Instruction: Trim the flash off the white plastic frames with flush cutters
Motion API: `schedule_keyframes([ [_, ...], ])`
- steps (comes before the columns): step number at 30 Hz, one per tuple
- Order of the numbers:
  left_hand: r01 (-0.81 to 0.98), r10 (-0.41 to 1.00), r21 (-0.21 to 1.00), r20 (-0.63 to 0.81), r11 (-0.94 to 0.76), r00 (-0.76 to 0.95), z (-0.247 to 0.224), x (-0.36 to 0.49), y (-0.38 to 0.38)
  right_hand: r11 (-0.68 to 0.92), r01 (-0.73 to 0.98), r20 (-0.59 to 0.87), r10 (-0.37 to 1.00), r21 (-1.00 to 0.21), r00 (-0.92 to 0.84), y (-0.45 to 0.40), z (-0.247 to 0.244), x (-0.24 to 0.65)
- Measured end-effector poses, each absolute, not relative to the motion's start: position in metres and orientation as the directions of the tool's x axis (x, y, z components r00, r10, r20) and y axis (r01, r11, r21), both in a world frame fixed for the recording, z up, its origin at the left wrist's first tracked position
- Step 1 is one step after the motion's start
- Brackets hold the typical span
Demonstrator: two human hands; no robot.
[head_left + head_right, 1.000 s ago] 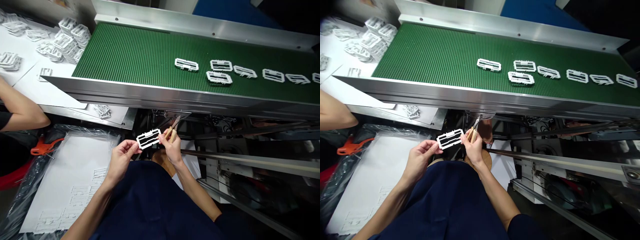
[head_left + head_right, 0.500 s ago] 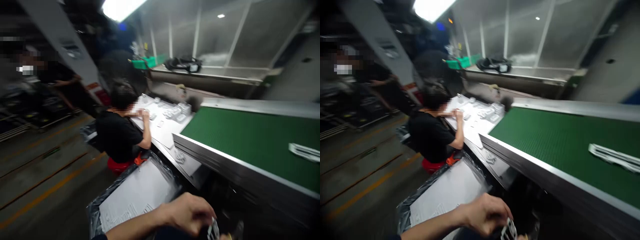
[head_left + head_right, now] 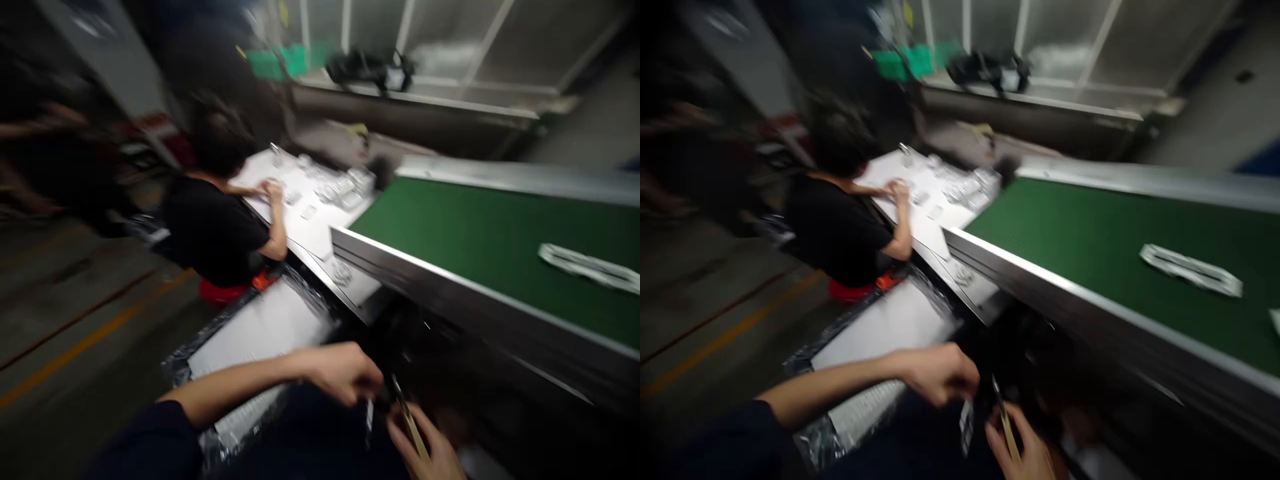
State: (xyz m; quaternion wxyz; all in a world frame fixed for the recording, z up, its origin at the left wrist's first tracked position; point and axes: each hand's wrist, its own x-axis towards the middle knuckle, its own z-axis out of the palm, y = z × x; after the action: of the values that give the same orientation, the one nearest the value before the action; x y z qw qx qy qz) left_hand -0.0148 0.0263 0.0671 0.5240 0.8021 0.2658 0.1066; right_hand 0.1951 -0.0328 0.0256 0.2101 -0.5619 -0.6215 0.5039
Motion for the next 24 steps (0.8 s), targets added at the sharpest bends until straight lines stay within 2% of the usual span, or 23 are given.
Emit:
schedule_keyframes([
  [2, 0.329, 0.532, 0.902, -0.140, -0.279, 0.835, 0.072, -0.011, 0.032, -0.213, 0.545, -0.400, 0.882, -0.811, -0.250, -0.050, 0.037, 0.209],
  [4, 0.334, 0.461, 0.902, -0.183, -0.272, 0.868, 0.072, -0.008, 0.043, -0.189, 0.576, -0.411, 0.866, -0.795, -0.284, -0.054, 0.046, 0.218],
  [7, 0.341, 0.378, 0.908, -0.236, -0.242, 0.896, 0.071, 0.001, 0.056, -0.053, 0.698, -0.377, 0.870, -0.715, -0.319, -0.047, 0.058, 0.234],
  [12, 0.344, 0.249, 0.908, -0.285, -0.239, 0.926, 0.075, 0.016, 0.062, 0.155, 0.856, -0.405, 0.830, -0.494, -0.384, -0.039, 0.082, 0.256],
  [16, 0.350, 0.220, 0.902, -0.298, -0.254, 0.929, 0.076, 0.024, 0.067, 0.238, 0.890, -0.463, 0.785, -0.389, -0.412, -0.033, 0.095, 0.257],
  [24, 0.347, 0.192, 0.899, -0.303, -0.267, 0.933, 0.076, 0.029, 0.070, 0.349, 0.896, -0.531, 0.722, -0.274, -0.443, -0.019, 0.112, 0.248],
])
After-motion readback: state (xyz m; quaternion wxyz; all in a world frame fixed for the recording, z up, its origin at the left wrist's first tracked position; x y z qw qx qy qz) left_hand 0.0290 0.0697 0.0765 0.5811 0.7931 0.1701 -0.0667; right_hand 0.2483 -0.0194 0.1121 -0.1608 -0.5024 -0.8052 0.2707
